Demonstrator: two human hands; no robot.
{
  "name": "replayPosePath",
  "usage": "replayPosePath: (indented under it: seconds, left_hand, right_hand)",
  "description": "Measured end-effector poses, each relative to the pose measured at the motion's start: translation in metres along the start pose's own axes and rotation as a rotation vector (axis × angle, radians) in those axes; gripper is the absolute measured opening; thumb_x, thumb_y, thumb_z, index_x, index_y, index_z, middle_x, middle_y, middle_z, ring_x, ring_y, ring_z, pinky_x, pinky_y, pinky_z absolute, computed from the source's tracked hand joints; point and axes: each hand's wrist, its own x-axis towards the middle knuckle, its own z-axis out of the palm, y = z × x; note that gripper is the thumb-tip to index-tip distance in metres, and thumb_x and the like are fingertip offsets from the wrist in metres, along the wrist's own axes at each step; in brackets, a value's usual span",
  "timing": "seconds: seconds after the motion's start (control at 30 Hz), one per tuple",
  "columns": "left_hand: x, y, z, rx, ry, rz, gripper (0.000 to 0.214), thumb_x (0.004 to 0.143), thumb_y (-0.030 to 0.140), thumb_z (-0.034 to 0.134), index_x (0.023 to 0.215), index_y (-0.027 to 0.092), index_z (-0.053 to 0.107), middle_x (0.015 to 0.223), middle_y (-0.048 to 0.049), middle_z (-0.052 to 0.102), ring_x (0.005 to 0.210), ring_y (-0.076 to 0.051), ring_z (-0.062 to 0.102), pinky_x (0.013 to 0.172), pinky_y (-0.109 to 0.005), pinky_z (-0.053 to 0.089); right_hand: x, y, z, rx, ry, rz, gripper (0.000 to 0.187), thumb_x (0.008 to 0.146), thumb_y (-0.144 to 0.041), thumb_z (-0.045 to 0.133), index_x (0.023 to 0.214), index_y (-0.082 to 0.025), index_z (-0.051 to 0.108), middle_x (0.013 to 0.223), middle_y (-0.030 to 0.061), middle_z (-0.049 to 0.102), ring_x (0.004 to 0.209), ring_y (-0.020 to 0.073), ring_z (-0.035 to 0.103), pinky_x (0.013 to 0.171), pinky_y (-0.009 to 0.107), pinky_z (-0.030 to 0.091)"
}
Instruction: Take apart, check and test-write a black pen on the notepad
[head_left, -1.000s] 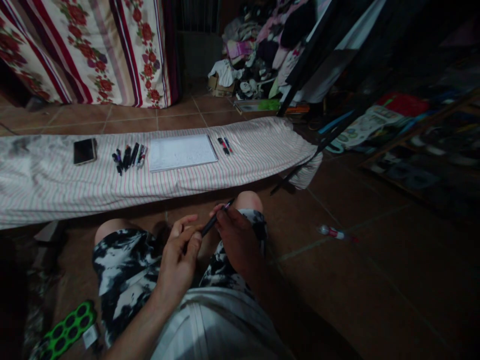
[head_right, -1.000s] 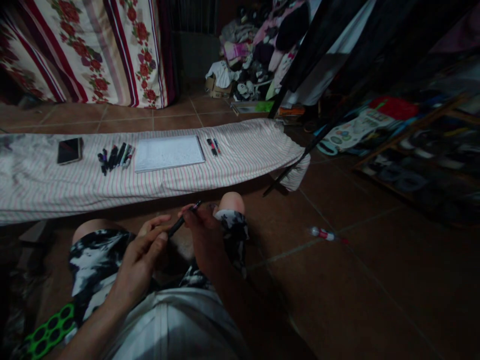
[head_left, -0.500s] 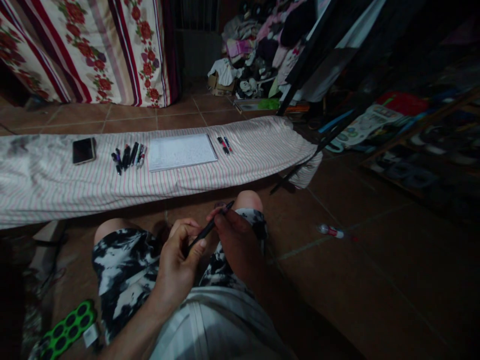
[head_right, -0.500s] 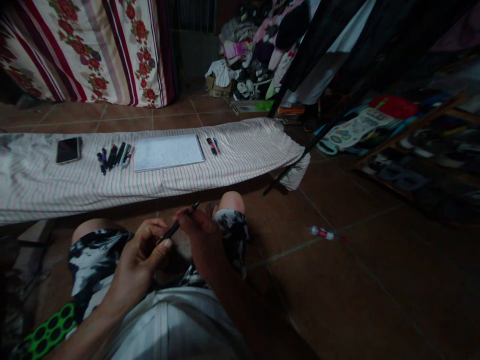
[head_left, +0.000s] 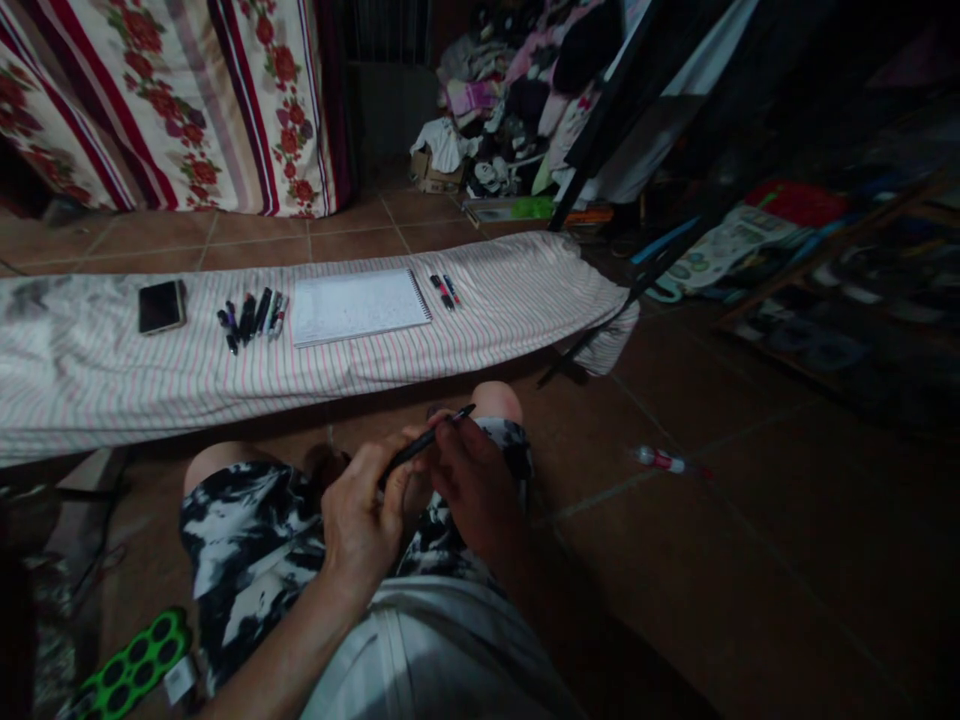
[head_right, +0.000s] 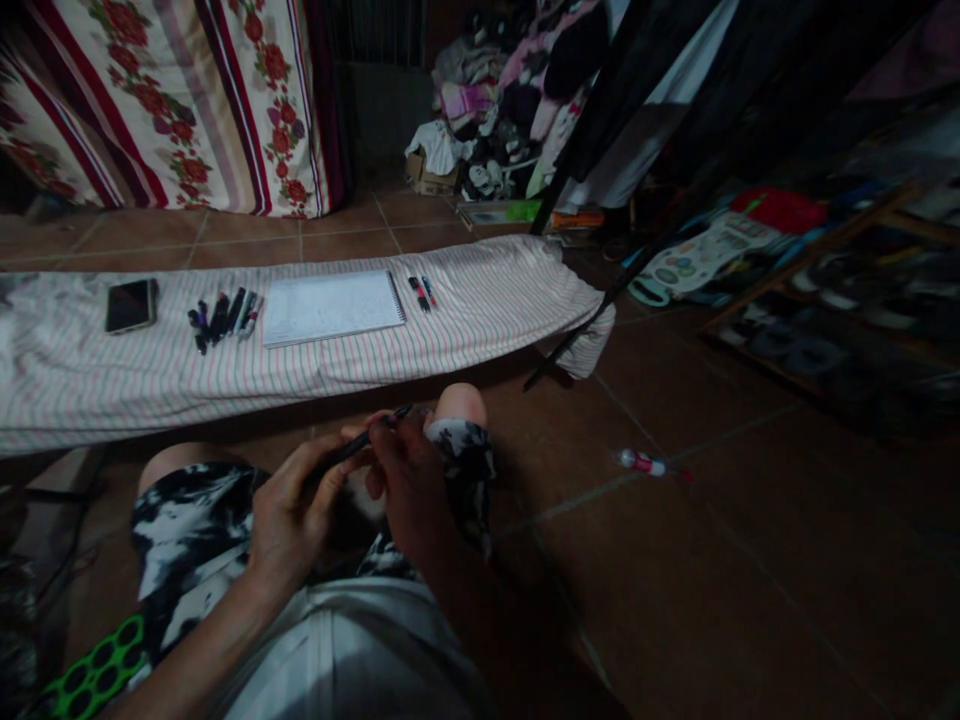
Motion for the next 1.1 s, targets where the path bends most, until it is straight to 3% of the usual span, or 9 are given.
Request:
replayPosePath:
  seconds: [0.2,0.3,0.37,0.43,0.63,0.8,0.9,1.0,1.1]
  left_hand:
    - [0.002,-0.002,-0.002,-0.130,0.060,-0.138,0.021,0.067,0.030,0.070,0.084,0.022,0.061,0.080,-0.0022,0.063,0.079,-0.020,0.058,0.072,-0.026,0.042]
    - [0.006,-0.008,-0.014,-0.245,-0.109,-0.287,0.030,0.074,0.044,0.062,0.087,0.017,0.063,0.070,-0.0026,0.061,0.064,-0.015,0.055,0.056,-0.021,0.040]
    - [0.007,-0.011,-0.022,-0.399,-0.368,-0.538,0.049,0.078,0.057,0.049,0.083,0.011,0.066,0.052,-0.0016,0.053,0.042,-0.010,0.041,0.039,-0.020,0.025]
    - [0.006,-0.013,-0.028,-0.554,-0.517,-0.689,0.051,0.077,0.056,0.051,0.082,0.008,0.067,0.052,-0.0032,0.054,0.038,-0.006,0.033,0.036,-0.019,0.014]
    - [0.004,-0.011,-0.031,-0.675,-0.513,-0.705,0.029,0.071,0.037,0.068,0.078,0.009,0.068,0.048,0.0060,0.039,0.037,0.000,0.021,0.038,-0.017,0.009]
    - [-0.003,-0.011,-0.028,-0.385,-0.335,-0.455,0.026,0.077,0.037,0.062,0.075,0.011,0.068,0.051,0.0023,0.049,0.037,-0.002,0.031,0.038,-0.017,0.021]
    - [-0.007,-0.014,-0.030,-0.065,-0.253,-0.038,0.020,0.082,0.028,0.056,0.077,0.013,0.068,0.057,-0.0006,0.056,0.044,-0.008,0.047,0.044,-0.020,0.037]
    - [-0.007,-0.020,-0.033,0.188,-0.145,0.436,0.023,0.083,0.013,0.053,0.102,0.015,0.065,0.069,-0.0031,0.063,0.058,-0.012,0.058,0.054,-0.020,0.046]
    - [-0.004,-0.027,-0.035,0.365,-0.045,0.710,0.041,0.080,0.002,0.051,0.118,0.017,0.057,0.089,-0.0076,0.066,0.076,-0.014,0.063,0.066,-0.021,0.050]
  right_hand:
    - [0.005,0.003,-0.004,0.122,0.072,0.031,0.021,0.074,-0.039,0.062,0.083,-0.021,0.055,0.077,0.0016,0.066,0.058,0.0107,0.059,0.054,0.023,0.047]
    - [0.009,0.000,-0.009,0.159,0.095,0.031,0.022,0.072,-0.039,0.065,0.082,-0.021,0.056,0.076,0.0014,0.067,0.058,0.0100,0.059,0.053,0.021,0.047]
    - [0.011,-0.004,-0.013,0.181,0.090,0.018,0.022,0.070,-0.038,0.067,0.080,-0.021,0.057,0.076,0.0015,0.068,0.058,0.0097,0.059,0.052,0.020,0.046]
    - [0.011,-0.007,-0.015,0.187,0.075,0.019,0.021,0.070,-0.037,0.068,0.079,-0.021,0.058,0.076,0.0013,0.069,0.056,0.0089,0.059,0.050,0.019,0.046]
    - [0.007,-0.009,-0.013,0.118,0.028,0.057,0.027,0.070,-0.041,0.067,0.083,-0.019,0.057,0.078,0.0028,0.070,0.054,0.0088,0.060,0.047,0.018,0.045]
    - [0.004,-0.012,-0.009,0.134,0.046,0.088,0.030,0.067,-0.041,0.070,0.082,-0.017,0.058,0.081,0.0043,0.071,0.050,0.0081,0.060,0.041,0.016,0.043]
    - [0.002,-0.013,-0.008,0.171,0.079,0.088,0.031,0.066,-0.040,0.071,0.081,-0.016,0.058,0.080,0.0044,0.072,0.051,0.0086,0.062,0.042,0.015,0.045]
    - [-0.001,-0.013,-0.007,0.224,0.083,0.117,0.031,0.065,-0.038,0.073,0.081,-0.016,0.058,0.078,0.0038,0.072,0.055,0.0100,0.065,0.043,0.014,0.046]
    - [-0.003,-0.011,-0.005,0.310,0.065,0.166,0.031,0.064,-0.037,0.075,0.081,-0.016,0.058,0.077,0.0037,0.072,0.059,0.0109,0.068,0.046,0.013,0.048]
